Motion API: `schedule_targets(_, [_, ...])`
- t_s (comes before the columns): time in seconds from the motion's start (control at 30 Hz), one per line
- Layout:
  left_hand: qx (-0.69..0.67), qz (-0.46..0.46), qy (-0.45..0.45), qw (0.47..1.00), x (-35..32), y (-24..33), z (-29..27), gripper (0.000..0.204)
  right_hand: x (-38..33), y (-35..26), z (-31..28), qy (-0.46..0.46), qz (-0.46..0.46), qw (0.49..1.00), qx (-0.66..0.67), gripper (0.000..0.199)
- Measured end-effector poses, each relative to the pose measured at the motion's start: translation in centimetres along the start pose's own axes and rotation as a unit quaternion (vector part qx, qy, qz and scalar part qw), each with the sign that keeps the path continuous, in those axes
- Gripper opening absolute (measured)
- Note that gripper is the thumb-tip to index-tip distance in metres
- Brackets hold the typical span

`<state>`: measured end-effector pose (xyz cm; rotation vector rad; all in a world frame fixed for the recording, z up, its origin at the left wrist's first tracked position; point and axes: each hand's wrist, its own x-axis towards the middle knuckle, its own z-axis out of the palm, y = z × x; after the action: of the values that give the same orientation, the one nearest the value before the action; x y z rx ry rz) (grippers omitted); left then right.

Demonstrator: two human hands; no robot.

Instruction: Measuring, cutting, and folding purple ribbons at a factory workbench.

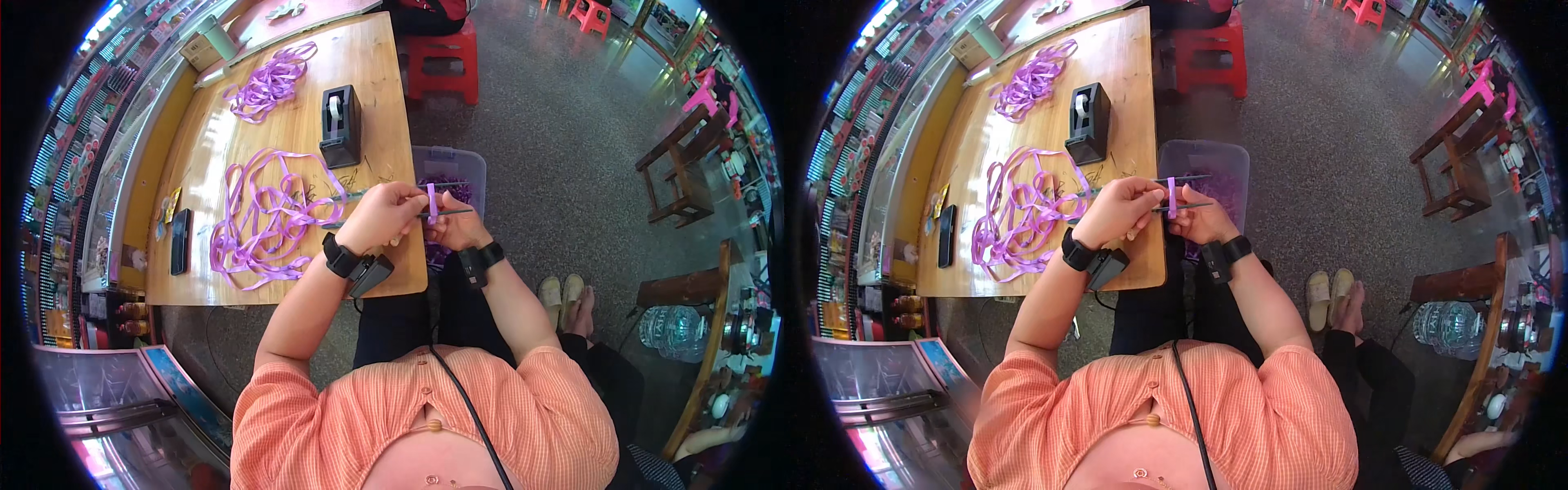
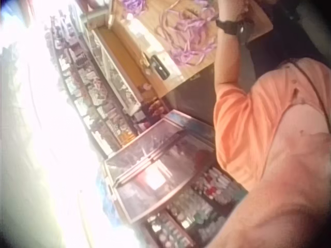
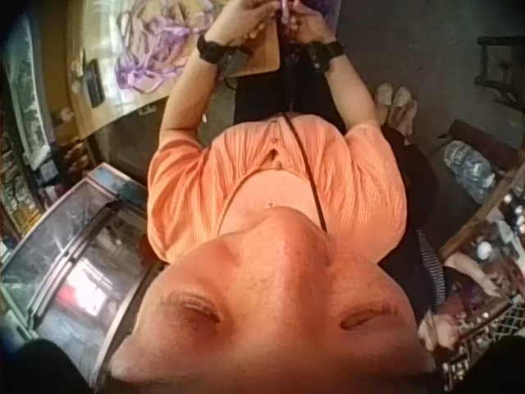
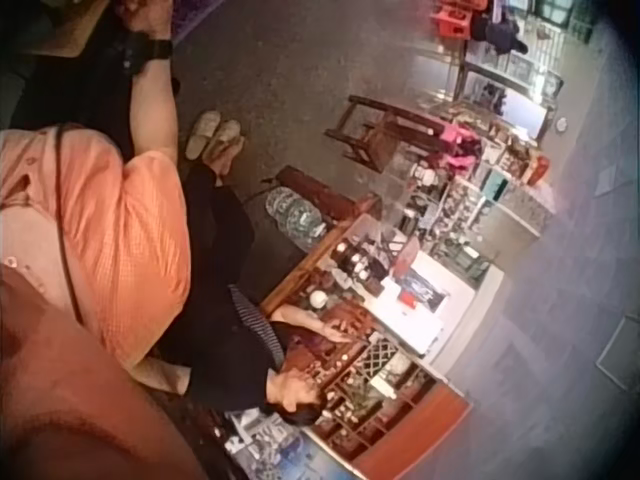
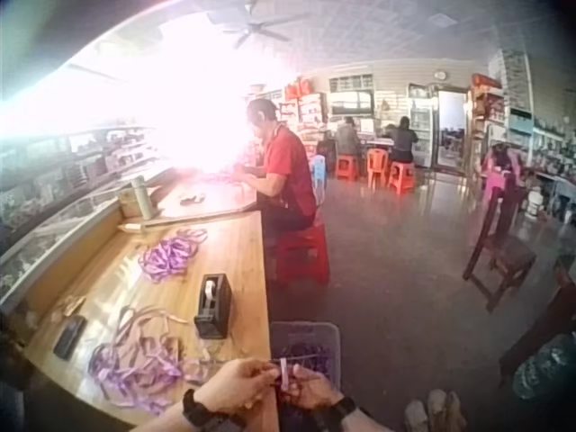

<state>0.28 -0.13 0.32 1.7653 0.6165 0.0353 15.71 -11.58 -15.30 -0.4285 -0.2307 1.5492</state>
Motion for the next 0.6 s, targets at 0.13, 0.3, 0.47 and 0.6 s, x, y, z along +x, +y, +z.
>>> schedule_targets(0.13, [0.102,0.005,0.005,0.995,0.1,-0.3,0.2,0.025,-0.6,-0.6,-0.3,-0.027,-0.002,1.000,-0.012,0.032])
schedule_targets(0.3, [0.172,0.066,-0.003,0.983,0.3,-1.1,0.4,0.025,-0.6,-3.3,0.7,0.007,-0.010,0.991,-0.135,0.020])
schedule_targets(0.47, [0.174,0.091,-0.010,0.980,0.3,-1.4,0.4,0.024,-0.8,-4.8,2.1,0.045,-0.005,0.961,-0.273,0.016])
schedule_targets(0.6, [0.191,0.119,-0.004,0.974,0.3,-1.3,0.4,0.022,-0.9,-5.5,2.8,0.053,-0.014,0.948,-0.314,0.016])
